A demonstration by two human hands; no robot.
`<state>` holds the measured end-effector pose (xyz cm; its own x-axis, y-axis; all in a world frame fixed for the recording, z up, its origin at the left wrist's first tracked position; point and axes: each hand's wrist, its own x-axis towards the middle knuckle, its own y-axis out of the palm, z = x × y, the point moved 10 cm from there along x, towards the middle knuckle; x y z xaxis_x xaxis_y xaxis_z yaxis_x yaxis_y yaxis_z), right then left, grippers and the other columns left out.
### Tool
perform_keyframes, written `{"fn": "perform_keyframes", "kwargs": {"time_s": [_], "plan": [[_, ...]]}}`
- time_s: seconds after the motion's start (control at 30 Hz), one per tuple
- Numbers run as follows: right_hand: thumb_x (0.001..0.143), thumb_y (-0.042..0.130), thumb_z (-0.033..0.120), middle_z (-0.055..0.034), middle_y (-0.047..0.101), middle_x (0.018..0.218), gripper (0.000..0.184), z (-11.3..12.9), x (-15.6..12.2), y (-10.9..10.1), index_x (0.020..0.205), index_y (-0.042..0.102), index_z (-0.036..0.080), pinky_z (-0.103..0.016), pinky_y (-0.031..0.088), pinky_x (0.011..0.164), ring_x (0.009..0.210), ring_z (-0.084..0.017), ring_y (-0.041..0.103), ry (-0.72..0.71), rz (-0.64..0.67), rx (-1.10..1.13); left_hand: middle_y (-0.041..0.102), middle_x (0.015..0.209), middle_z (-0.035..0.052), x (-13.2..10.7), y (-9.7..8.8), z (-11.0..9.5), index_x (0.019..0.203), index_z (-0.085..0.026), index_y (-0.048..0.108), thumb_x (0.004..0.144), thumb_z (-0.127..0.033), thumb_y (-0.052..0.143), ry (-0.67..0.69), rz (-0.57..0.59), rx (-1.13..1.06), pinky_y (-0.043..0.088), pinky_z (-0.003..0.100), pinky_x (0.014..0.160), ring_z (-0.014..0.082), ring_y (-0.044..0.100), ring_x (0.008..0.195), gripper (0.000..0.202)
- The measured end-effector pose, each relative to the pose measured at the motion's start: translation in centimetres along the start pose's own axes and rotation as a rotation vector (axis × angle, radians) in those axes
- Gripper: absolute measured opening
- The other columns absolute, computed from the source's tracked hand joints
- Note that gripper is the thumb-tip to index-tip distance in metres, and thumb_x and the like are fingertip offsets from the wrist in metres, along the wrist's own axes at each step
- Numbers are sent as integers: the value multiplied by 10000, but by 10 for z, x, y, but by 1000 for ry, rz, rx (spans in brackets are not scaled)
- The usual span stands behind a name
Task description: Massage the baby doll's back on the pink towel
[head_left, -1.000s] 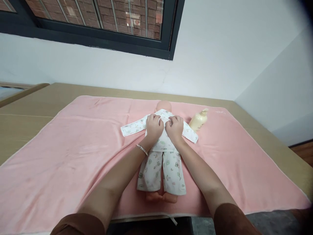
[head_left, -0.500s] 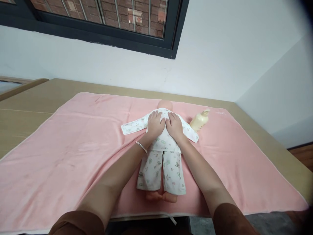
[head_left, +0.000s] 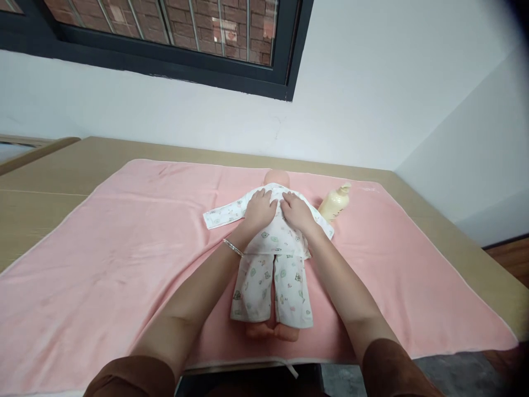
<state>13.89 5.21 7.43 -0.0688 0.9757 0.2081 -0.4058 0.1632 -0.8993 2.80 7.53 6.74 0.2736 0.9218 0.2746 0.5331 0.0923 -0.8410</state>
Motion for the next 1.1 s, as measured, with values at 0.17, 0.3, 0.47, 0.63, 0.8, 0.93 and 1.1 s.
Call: {"fn": "perform_keyframes", "kwargs": {"time_s": [0.17, 0.3, 0.47, 0.63, 0.8, 0.93, 1.1], "plan": [[971, 355, 205, -133, 599, 1361, 402, 9, 0, 3, 1278, 609, 148, -382, 417, 1055, 1283, -262, 517, -55, 52, 33, 514, 1479, 170, 4, 7, 1, 1345, -129, 568, 942, -323, 432, 13, 99, -52, 362, 434, 1170, 295, 452, 1401, 467], [934, 361, 177, -120, 677, 1195, 370, 17, -8, -1, 1145, 664, 178, -374, 478, 924, 1103, -269, 613, -40, 83, 1, 661, 1277, 124, -5, -2, -13, 1184, -202, 673, 902, -210, 407, 47, 161, -28, 476, 384, 1039, 256, 618, 1192, 387], [994, 338, 250, -140, 531, 1456, 462, -6, 2, 8, 1382, 559, 133, -407, 372, 1126, 1385, -274, 448, 18, -10, 60, 598, 1373, 172, 2, -6, -1, 1309, -143, 603, 947, -289, 384, 29, 48, 16, 417, 451, 1114, 300, 531, 1308, 448], [1018, 340, 294, -140, 413, 1556, 513, -12, 5, 15, 1483, 460, 112, -414, 281, 1203, 1485, -264, 312, 22, -52, 41, 637, 1328, 147, 8, -6, 3, 1248, -160, 630, 954, -342, 387, 103, 93, -6, 445, 398, 1078, 261, 571, 1249, 423], [963, 409, 264, -128, 654, 1288, 371, 15, -10, 2, 1214, 672, 194, -378, 481, 956, 1199, -287, 600, -22, 1, -111, 740, 1042, 130, -9, -19, -4, 957, -191, 706, 901, -317, 442, 1, 243, 137, 519, 346, 809, 265, 680, 965, 298], [952, 426, 282, -90, 733, 1085, 323, 12, -10, -4, 1069, 721, 223, -346, 492, 850, 1028, -268, 663, 8, -4, -100, 744, 957, 133, -10, -23, -3, 863, -189, 704, 892, -271, 428, -71, 221, 118, 511, 358, 748, 269, 682, 877, 290], [993, 394, 299, -88, 580, 1420, 422, -2, 0, 0, 1342, 605, 189, -338, 408, 1071, 1329, -233, 512, -9, -65, 35, 722, 1094, 152, 3, -21, 2, 961, -178, 702, 932, -333, 405, -9, 77, 139, 516, 391, 855, 288, 657, 1004, 337]]}}
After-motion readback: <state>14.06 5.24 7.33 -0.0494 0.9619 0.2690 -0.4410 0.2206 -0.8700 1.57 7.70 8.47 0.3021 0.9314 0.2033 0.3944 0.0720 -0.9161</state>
